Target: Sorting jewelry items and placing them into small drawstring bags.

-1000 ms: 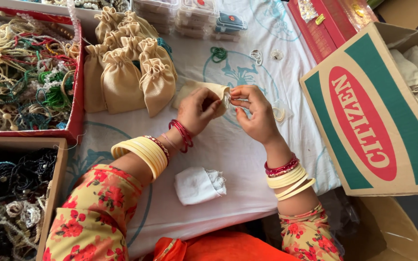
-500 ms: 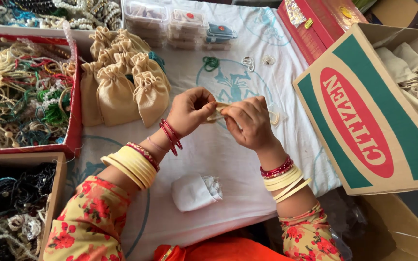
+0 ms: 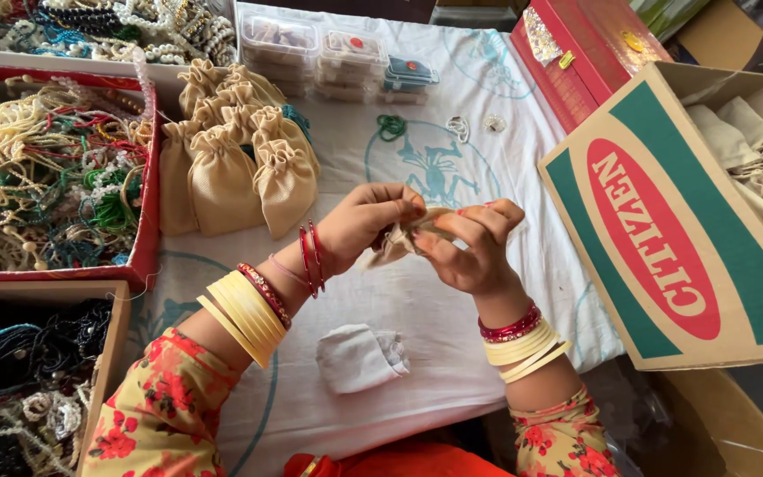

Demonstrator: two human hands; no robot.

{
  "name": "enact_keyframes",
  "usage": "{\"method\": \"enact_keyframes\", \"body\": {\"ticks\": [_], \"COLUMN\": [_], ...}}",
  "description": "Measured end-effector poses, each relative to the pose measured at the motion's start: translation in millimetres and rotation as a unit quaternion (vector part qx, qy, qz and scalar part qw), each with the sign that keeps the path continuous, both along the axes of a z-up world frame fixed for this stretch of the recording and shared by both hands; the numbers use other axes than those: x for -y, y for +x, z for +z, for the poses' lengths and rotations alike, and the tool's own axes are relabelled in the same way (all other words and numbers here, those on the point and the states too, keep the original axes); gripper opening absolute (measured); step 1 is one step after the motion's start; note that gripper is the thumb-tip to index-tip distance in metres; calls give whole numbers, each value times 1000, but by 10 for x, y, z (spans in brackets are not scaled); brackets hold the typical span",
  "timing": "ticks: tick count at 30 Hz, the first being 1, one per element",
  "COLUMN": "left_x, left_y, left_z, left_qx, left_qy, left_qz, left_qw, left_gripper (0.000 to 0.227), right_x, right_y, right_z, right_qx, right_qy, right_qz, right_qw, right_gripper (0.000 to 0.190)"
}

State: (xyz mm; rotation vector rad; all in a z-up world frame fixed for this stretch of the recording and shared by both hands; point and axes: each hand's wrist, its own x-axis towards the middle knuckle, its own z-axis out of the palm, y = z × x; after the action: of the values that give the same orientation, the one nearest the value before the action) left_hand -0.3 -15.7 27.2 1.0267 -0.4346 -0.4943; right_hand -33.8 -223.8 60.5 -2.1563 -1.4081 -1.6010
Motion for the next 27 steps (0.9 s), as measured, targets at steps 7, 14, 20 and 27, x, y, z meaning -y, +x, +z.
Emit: {"method": "enact_keyframes", "body": {"ticks": [7,14,20,27], "left_x": [31,90,95,84], "left_y": [-50,59,169,107], "left_z": [85,-164,-344,-261], "left_qx": [235,233,117,179], "left_qy": [73,159,62,92], "left_qz": [64,196,164,151], "left_qw": [967,939,978,968], "left_gripper": [37,34,27,32], "right_x": [30,-7,-77,-109], "right_y": [-19,87,138,101], "right_z": [9,44,-116,-68], "right_qx": [-79,-229,-268,-256], "right_qy": [89,94,86,36], "right_qz": [-86,10,-10,-75], "right_qw": [989,969,960,963], "right_gripper": [14,35,29,10]}}
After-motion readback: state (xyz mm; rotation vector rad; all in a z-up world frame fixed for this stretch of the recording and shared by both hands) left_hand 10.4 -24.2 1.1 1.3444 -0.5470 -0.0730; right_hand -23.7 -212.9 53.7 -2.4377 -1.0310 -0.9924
